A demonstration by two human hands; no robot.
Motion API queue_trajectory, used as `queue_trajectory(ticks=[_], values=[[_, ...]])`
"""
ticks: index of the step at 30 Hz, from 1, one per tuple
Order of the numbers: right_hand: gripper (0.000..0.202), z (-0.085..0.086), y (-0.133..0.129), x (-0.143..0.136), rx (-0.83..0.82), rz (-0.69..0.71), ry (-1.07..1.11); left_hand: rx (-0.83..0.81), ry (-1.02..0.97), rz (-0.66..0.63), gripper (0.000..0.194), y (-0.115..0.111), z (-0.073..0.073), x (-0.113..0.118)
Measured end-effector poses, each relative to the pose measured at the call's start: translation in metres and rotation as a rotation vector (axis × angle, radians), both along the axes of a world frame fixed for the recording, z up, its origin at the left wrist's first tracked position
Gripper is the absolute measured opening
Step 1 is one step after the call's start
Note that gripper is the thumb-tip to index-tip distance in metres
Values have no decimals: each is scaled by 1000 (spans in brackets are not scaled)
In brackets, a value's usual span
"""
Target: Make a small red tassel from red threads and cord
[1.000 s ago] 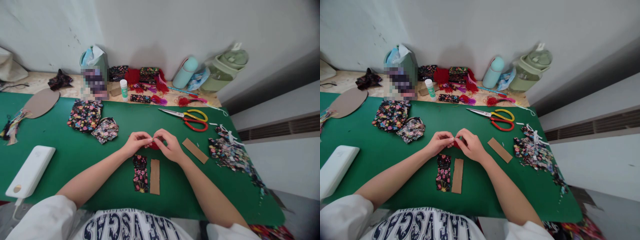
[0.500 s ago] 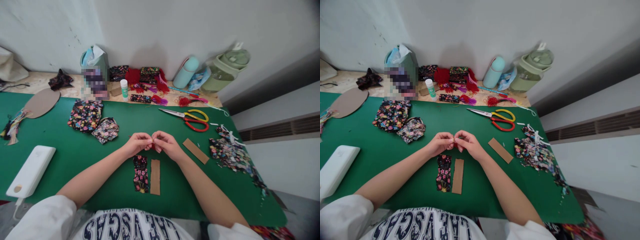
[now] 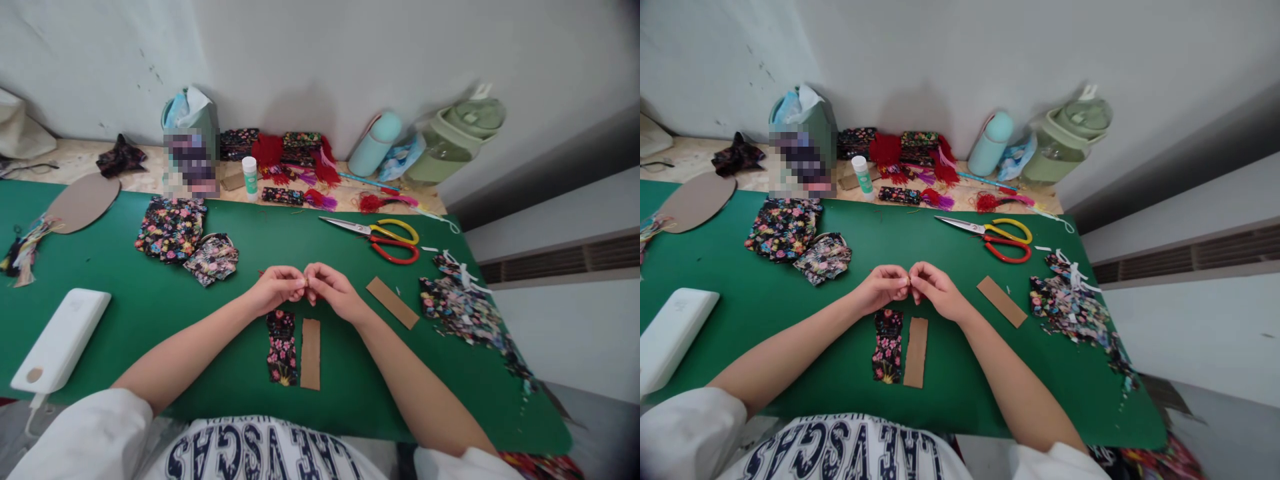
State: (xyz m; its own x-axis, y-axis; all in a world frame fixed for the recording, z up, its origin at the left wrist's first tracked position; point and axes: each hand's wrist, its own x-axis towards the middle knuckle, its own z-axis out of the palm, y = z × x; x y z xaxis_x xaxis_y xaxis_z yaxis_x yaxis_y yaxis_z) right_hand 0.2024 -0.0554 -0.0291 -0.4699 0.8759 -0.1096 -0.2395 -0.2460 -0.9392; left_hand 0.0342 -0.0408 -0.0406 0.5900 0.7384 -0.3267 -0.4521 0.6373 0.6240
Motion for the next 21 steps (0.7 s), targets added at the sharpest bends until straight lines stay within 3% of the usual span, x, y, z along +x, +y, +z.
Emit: queue_trajectory(ticks=[9,16,21], values=[[19,1,-6,-7,257,-66,-121,26,33,55,31,-3,3,2],[17,-1,-6,-9,304,-98,-158,63,42,110,31,-4,4,3],[16,-4,-8,-12,322,-189,-207,3,11,155,32,-5,4,6]])
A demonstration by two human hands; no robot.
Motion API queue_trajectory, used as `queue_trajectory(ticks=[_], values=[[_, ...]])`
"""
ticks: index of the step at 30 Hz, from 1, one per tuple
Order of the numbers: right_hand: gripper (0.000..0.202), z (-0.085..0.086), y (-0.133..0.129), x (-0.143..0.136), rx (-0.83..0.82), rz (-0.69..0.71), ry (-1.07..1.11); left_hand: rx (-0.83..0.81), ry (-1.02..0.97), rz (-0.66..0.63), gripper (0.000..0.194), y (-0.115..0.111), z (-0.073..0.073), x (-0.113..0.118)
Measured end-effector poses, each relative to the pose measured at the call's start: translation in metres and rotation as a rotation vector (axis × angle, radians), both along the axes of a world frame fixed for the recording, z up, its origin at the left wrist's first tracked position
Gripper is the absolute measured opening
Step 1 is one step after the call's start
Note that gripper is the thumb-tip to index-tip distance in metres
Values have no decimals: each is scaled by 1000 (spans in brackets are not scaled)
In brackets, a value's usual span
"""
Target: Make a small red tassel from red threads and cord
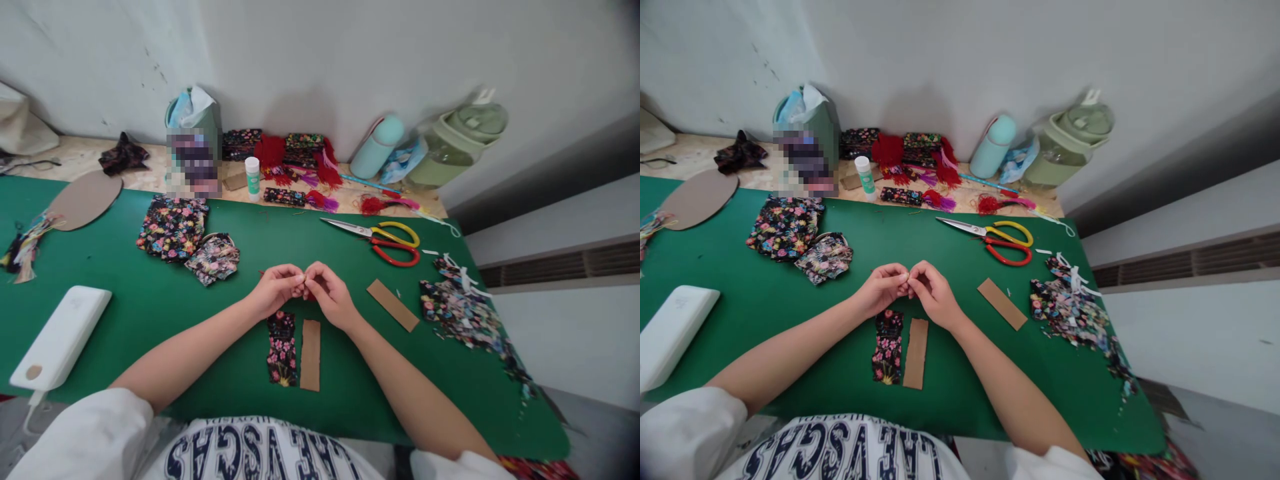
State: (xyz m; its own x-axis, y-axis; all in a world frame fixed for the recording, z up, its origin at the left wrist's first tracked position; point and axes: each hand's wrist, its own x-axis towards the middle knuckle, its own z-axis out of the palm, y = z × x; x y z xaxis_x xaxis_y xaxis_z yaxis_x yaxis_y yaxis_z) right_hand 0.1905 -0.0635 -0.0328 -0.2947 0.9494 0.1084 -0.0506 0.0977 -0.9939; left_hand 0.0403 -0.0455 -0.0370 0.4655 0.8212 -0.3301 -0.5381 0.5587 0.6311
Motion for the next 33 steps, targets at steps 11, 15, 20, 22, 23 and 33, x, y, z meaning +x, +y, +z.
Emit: queue_trajectory(ticks=[11,15,20,22,23,33], values=[[5,3,0,5,512,-216,-427,-70,-6,0,30,0,0,1],[10,4,1,7,610,-195,-468,-59,9,0,30,-1,0,1],[12,6,4,11,644,-153,-513,-23,40,0,29,-1,1,1],[11,6,5,13,668,-144,-557,0,62,-11,29,-1,2,0],[11,6,5,14,679,-137,-580,12,76,-18,29,-1,2,0],[12,12,6,21,694,-16,-634,-35,42,-118,26,1,4,-3]])
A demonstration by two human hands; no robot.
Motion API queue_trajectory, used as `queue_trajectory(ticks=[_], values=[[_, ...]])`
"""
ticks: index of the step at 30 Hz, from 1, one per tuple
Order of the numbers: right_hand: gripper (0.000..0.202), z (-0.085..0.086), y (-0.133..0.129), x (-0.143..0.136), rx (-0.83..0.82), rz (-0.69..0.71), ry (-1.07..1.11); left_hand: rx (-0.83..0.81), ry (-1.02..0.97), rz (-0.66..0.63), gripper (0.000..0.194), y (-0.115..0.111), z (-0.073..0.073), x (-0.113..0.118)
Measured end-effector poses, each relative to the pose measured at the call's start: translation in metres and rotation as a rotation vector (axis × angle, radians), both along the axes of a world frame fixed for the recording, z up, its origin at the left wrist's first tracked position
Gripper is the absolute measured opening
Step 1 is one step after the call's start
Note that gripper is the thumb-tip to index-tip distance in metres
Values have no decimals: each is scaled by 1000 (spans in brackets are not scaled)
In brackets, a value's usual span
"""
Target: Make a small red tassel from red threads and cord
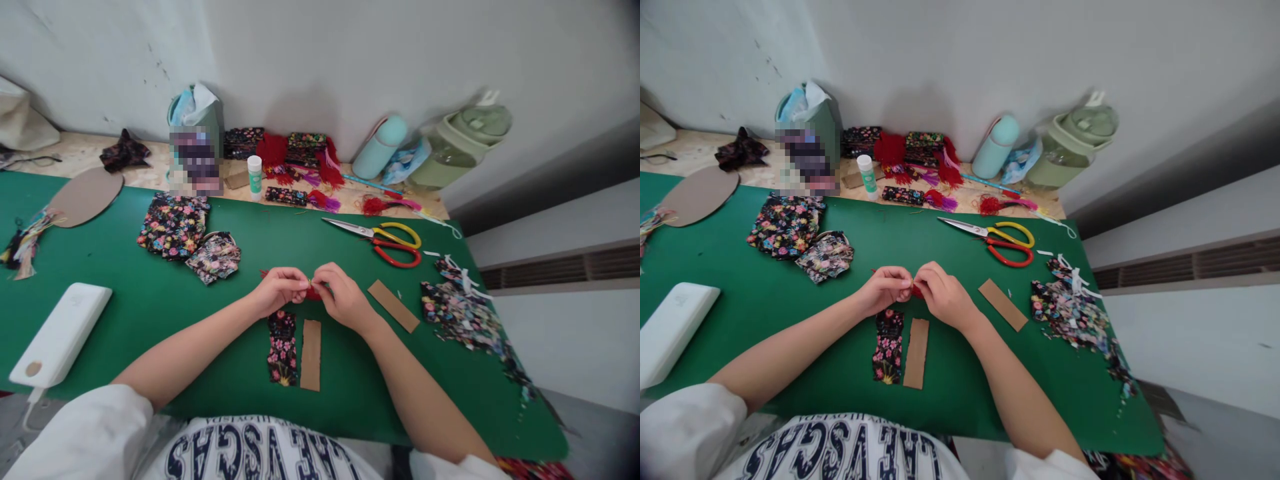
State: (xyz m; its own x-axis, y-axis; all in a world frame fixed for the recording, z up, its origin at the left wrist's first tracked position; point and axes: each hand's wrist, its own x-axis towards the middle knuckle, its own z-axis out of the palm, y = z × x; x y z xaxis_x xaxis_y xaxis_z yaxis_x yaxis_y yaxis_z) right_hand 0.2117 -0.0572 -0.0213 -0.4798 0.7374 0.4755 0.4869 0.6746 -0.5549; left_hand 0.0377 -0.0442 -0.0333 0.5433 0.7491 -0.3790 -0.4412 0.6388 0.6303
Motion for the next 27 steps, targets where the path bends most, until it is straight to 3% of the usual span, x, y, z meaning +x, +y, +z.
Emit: queue_trajectory(ticks=[11,19,27], values=[[12,3,-2,-3,-6,-28,59,-13,-78,-90,23,2,-6,0],[7,0,0,-6,-217,-45,160,29,-23,-49,27,2,-2,-2],[7,2,1,-6,-240,-39,201,53,-17,-66,26,2,-2,-3]])
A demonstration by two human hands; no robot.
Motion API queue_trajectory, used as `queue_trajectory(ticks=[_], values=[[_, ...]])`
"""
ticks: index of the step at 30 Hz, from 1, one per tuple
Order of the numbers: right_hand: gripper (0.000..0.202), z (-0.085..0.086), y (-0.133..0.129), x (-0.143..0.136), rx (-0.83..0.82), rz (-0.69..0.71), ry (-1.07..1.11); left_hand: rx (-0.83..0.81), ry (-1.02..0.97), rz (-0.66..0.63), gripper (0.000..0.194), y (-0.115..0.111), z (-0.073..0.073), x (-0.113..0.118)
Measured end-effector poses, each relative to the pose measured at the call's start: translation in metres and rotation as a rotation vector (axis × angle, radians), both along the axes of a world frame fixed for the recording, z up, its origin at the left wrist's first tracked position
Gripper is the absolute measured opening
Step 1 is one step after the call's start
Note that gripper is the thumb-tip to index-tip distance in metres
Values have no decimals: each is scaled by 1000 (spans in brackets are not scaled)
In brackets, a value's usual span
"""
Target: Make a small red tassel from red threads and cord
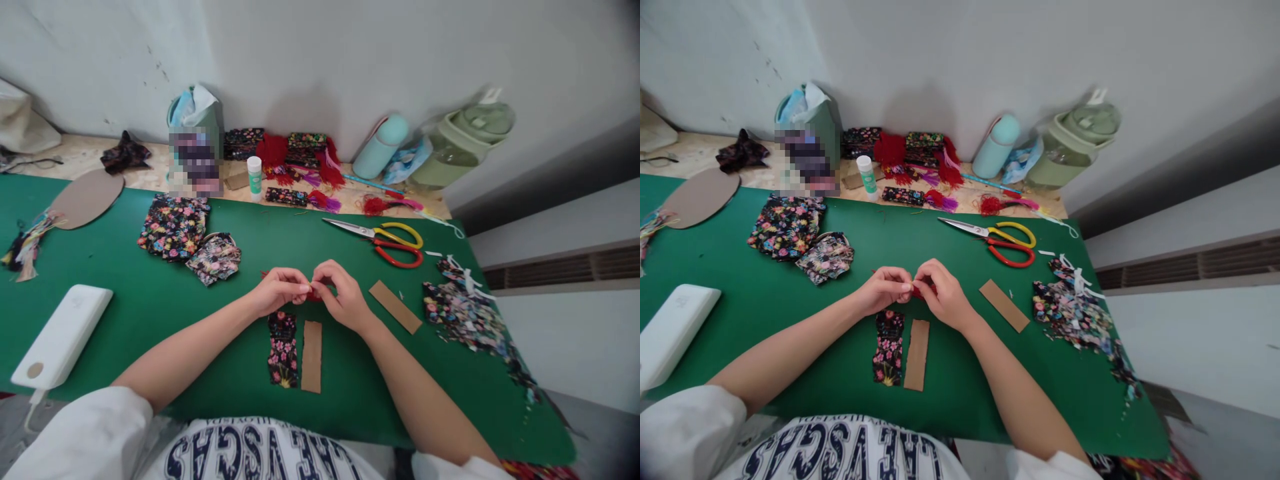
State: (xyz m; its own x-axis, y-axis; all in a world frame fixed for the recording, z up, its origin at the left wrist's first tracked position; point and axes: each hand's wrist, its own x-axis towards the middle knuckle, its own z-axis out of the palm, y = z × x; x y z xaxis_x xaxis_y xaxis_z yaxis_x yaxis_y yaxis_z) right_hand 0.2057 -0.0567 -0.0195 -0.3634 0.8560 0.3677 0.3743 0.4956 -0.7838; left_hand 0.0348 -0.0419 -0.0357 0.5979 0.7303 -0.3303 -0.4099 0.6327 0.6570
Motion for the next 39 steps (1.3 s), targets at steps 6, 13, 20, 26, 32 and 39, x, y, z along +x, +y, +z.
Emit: queue_trajectory(ticks=[6,13,20,26,32,39], values=[[9,4,1,3,-16,91,14,-22,-25,-81,27,0,-1,-2],[10,2,-1,3,-291,129,150,23,-9,-70,28,-1,0,-2],[23,-4,-2,-2,-474,92,254,122,68,49,30,-3,3,1],[26,-8,-4,-7,-558,103,376,88,26,16,30,-3,1,0],[19,-9,-3,-6,-519,73,329,271,163,98,28,-2,-4,0],[12,-9,-2,-5,-325,-25,117,316,250,138,30,-1,-3,0]])
